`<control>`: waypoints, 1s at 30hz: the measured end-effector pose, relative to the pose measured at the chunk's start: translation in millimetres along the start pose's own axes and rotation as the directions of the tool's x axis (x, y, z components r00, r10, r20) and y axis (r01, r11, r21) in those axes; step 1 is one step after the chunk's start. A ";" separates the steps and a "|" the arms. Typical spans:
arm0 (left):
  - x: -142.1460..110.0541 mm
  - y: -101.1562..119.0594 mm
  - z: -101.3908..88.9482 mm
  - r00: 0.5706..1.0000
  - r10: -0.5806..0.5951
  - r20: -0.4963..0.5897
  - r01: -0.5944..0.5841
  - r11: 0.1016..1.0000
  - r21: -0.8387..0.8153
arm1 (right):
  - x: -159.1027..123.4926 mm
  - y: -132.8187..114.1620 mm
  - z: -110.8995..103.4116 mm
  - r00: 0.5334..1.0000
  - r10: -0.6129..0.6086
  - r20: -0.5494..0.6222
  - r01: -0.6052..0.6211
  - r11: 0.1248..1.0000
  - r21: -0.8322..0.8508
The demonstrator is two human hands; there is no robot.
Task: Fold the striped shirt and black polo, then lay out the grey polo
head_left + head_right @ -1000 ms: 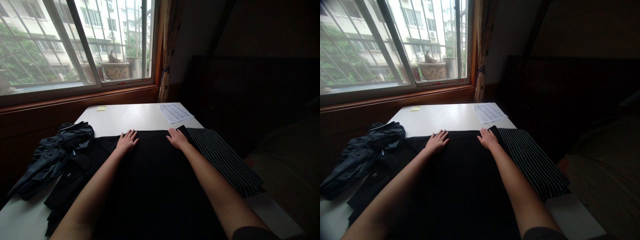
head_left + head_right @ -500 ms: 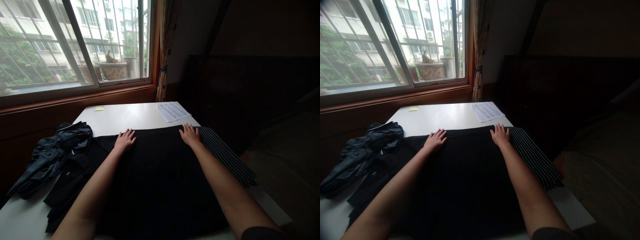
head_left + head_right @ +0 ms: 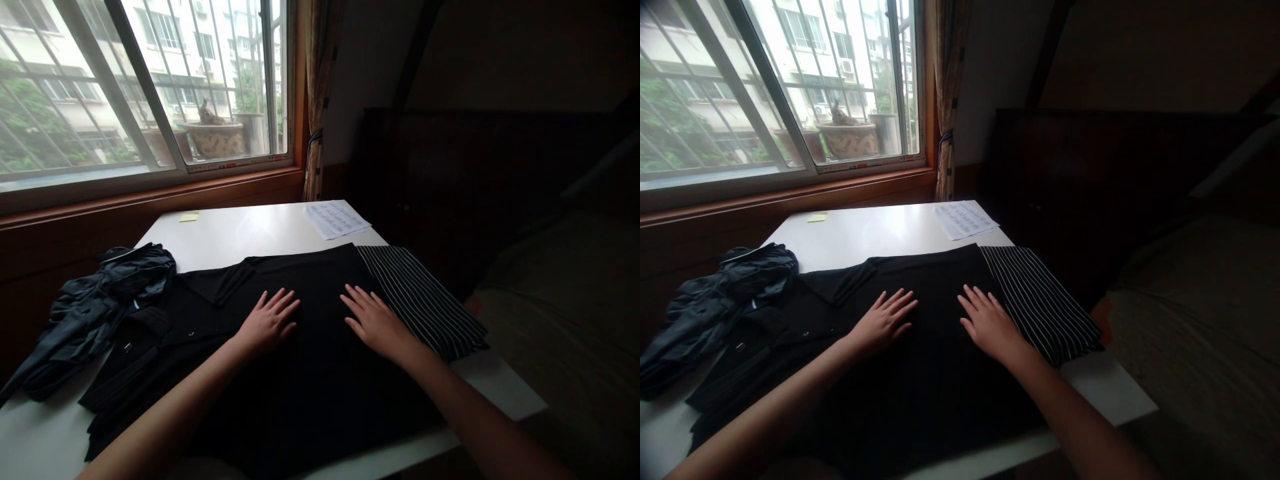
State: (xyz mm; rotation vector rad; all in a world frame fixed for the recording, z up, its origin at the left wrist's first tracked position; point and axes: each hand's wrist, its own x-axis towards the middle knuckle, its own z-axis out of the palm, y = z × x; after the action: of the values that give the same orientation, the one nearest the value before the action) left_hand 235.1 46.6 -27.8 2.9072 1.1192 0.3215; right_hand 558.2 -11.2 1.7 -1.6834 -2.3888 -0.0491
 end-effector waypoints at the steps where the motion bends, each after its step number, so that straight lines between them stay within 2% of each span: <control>1: -8.9 13.6 0.6 0.998 0.051 0.023 -0.050 0.998 -0.030 | -10.1 6.2 -5.6 0.999 0.027 -0.030 -0.027 0.999 0.021; 5: -42.9 47.4 -6.1 0.987 0.148 0.060 -0.140 0.984 -0.113 | -54.1 39.8 -31.2 0.961 0.235 -0.146 -0.217 0.967 0.131; 8: -59.9 56.8 -14.6 0.981 0.179 0.070 -0.168 0.976 -0.140 | -89.4 54.3 -41.6 0.937 0.342 -0.070 -0.313 0.912 0.266; 13: -69.3 68.1 -21.8 0.969 0.227 0.093 -0.209 0.964 -0.166 | -129.7 54.5 -37.8 0.920 0.390 0.022 -0.367 0.842 0.395; 20: -67.5 81.9 -34.5 0.977 0.192 0.093 -0.172 0.966 -0.193 | -142.1 44.7 -37.6 0.901 0.432 0.032 -0.408 0.822 0.397; 23: -73.8 77.7 -43.1 0.983 0.161 0.088 -0.141 0.970 -0.200 | -142.9 43.6 -39.1 0.894 0.446 0.046 -0.427 0.815 0.392; 25: -81.5 66.9 -46.6 0.989 0.130 0.071 -0.117 0.979 -0.165 | -142.8 43.0 -40.2 0.891 0.447 0.077 -0.440 0.811 0.386; 30: -110.0 19.1 -45.8 0.999 -0.030 -0.019 0.030 0.999 -0.011 | -138.0 39.0 -44.6 0.887 0.446 0.117 -0.452 0.793 0.408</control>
State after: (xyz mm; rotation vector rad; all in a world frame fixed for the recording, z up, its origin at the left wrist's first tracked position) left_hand 159.2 -43.6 -1.9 2.8810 1.1581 0.3542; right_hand 646.0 -132.5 14.3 -1.9607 -1.7585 0.5268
